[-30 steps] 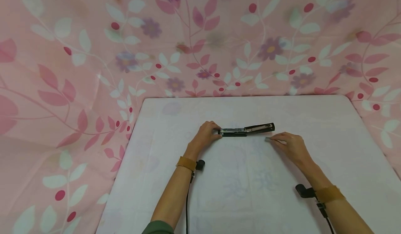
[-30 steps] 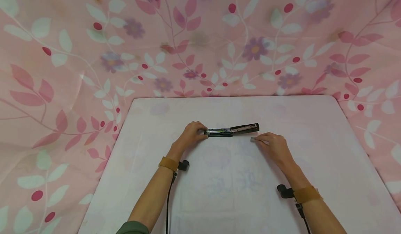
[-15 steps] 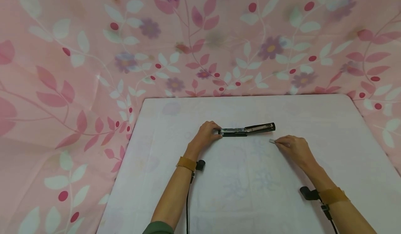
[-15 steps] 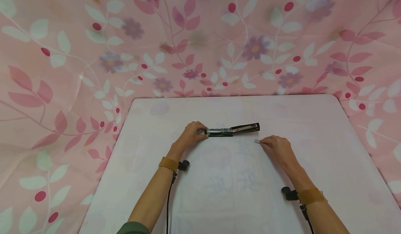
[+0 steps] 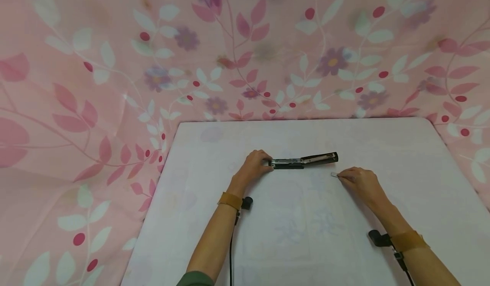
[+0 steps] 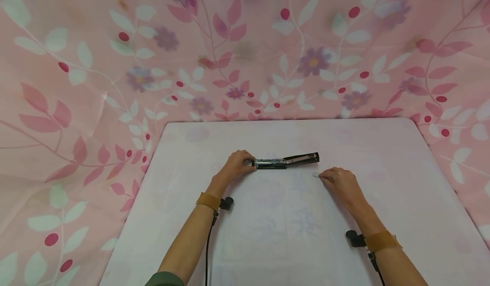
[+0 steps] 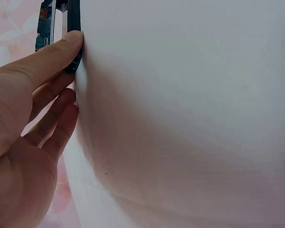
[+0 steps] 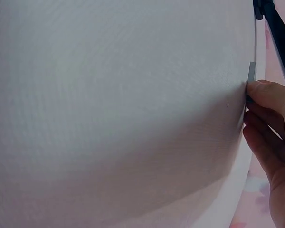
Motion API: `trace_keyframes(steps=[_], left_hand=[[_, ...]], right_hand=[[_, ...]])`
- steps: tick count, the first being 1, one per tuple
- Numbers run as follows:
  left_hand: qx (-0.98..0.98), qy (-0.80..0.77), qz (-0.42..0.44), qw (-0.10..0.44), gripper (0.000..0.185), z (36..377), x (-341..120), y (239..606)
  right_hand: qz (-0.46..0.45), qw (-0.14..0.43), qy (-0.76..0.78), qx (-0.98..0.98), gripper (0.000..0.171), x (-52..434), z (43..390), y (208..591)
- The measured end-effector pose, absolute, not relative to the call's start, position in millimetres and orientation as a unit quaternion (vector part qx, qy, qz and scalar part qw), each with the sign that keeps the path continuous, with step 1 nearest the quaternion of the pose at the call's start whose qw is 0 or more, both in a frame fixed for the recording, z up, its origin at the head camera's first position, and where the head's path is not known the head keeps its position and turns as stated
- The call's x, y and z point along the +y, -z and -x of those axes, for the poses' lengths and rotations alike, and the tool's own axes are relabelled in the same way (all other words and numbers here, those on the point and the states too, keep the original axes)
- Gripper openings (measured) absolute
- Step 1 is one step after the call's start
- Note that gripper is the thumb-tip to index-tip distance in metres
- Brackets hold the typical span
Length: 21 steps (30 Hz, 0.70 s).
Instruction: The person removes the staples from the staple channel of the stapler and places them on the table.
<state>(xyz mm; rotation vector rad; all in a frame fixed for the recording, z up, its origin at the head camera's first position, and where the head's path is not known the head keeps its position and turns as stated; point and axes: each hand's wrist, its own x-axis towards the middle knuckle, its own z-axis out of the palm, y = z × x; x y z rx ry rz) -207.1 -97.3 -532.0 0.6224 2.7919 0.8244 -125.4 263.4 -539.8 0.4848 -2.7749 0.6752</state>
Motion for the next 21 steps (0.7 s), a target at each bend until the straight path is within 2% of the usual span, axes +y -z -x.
trace_keyframes(steps=[11,21], left_hand=[[0.936,-0.275,-0.207,0.079,0.034,207.5,-98.9,533.7],[0.934,-0.279,-0.211,0.079,0.035,207.0,-98.2,533.7]], right_hand=[[-0.155,0.117,-0.24,-0.951,0.013,263.3,127.1,543.4],[-0.139,0.081,-0.246,-0.956,0.015,263.1,126.7,537.0]])
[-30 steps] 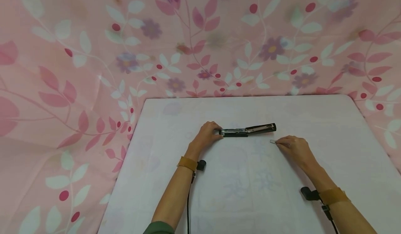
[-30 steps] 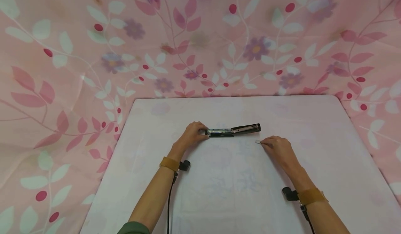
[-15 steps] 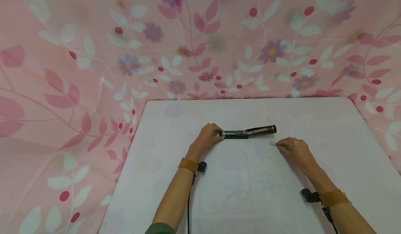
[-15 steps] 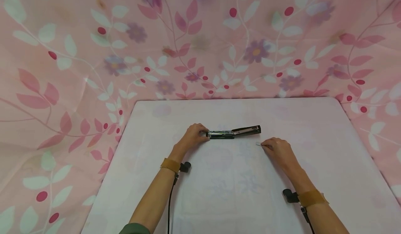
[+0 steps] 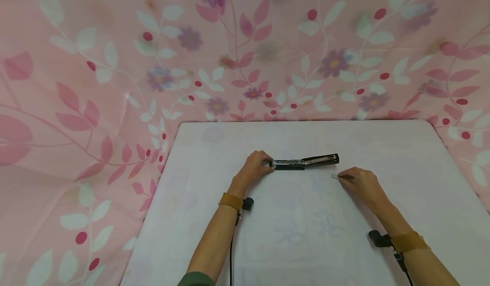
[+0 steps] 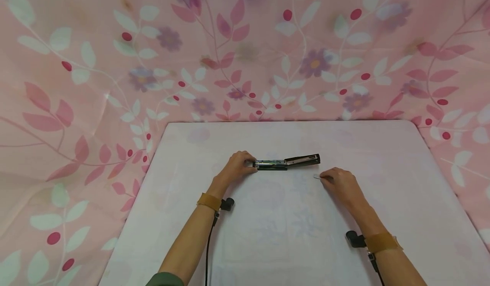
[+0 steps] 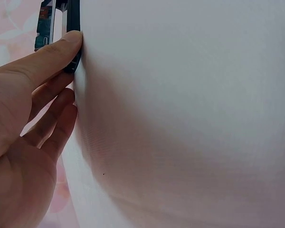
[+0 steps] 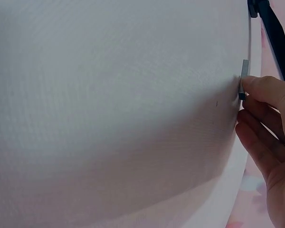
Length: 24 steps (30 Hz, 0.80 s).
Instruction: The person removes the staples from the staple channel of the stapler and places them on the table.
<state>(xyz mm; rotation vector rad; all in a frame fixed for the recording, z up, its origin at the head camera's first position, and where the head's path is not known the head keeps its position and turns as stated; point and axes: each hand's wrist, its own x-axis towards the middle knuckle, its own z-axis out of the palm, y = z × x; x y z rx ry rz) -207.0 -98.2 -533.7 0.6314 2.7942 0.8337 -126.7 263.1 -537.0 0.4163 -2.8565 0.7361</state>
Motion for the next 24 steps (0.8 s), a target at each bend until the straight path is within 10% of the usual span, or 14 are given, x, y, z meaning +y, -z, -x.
trace_keyframes(steps=[24], left_hand=[[0.936,-0.273,-0.204,0.084,0.034,206,-97,531]], right_hand=[[-0.102,0.067,-0.259,-0.958,0.026,260,133,521]])
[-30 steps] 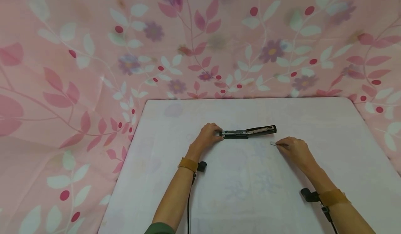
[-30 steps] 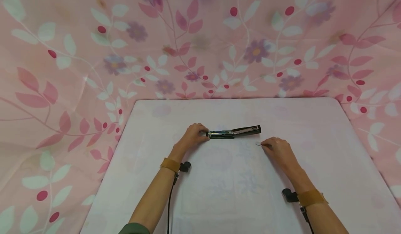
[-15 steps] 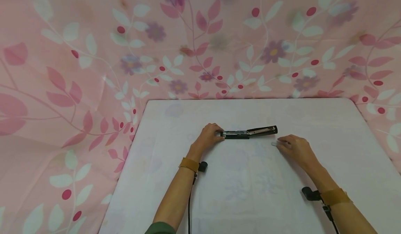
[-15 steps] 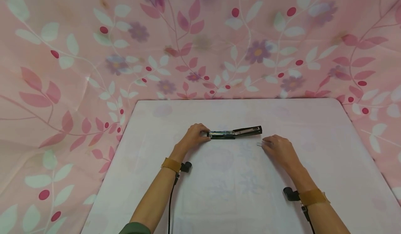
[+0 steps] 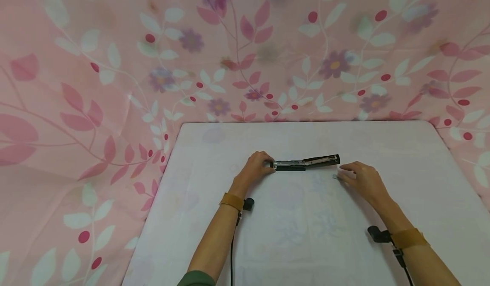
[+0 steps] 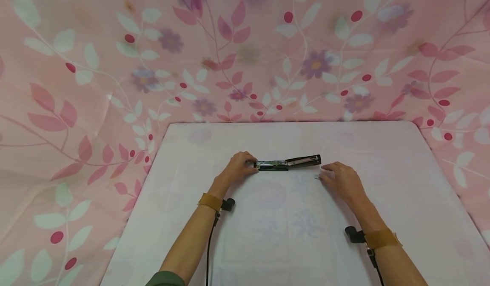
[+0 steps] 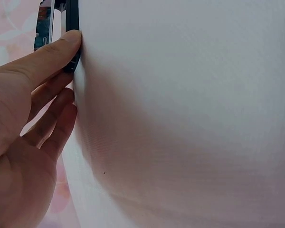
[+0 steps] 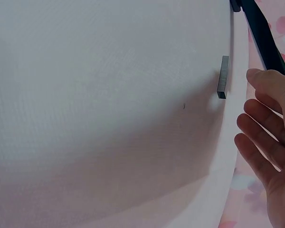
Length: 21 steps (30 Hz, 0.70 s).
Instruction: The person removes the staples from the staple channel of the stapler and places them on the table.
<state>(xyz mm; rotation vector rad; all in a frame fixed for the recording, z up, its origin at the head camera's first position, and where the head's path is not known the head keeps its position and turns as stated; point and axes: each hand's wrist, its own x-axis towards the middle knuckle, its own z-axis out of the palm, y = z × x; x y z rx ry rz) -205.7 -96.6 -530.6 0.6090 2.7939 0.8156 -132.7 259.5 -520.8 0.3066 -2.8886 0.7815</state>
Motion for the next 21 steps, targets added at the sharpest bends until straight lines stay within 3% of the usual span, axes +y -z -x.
trace_keyframes(steps=[10,17,21], left_hand=[[0.938,-0.27,-0.201,0.085,0.033,205,-93,530],[0.943,-0.255,-0.193,0.092,0.035,202,-94,527],[0.951,-0.233,-0.178,0.098,0.045,197,-99,521]], right_hand=[[-0.109,0.114,-0.252,-0.955,0.033,261,136,522],[-0.079,0.127,-0.256,-0.955,0.052,249,140,519],[-0.082,0.14,-0.273,-0.948,0.063,240,145,517]])
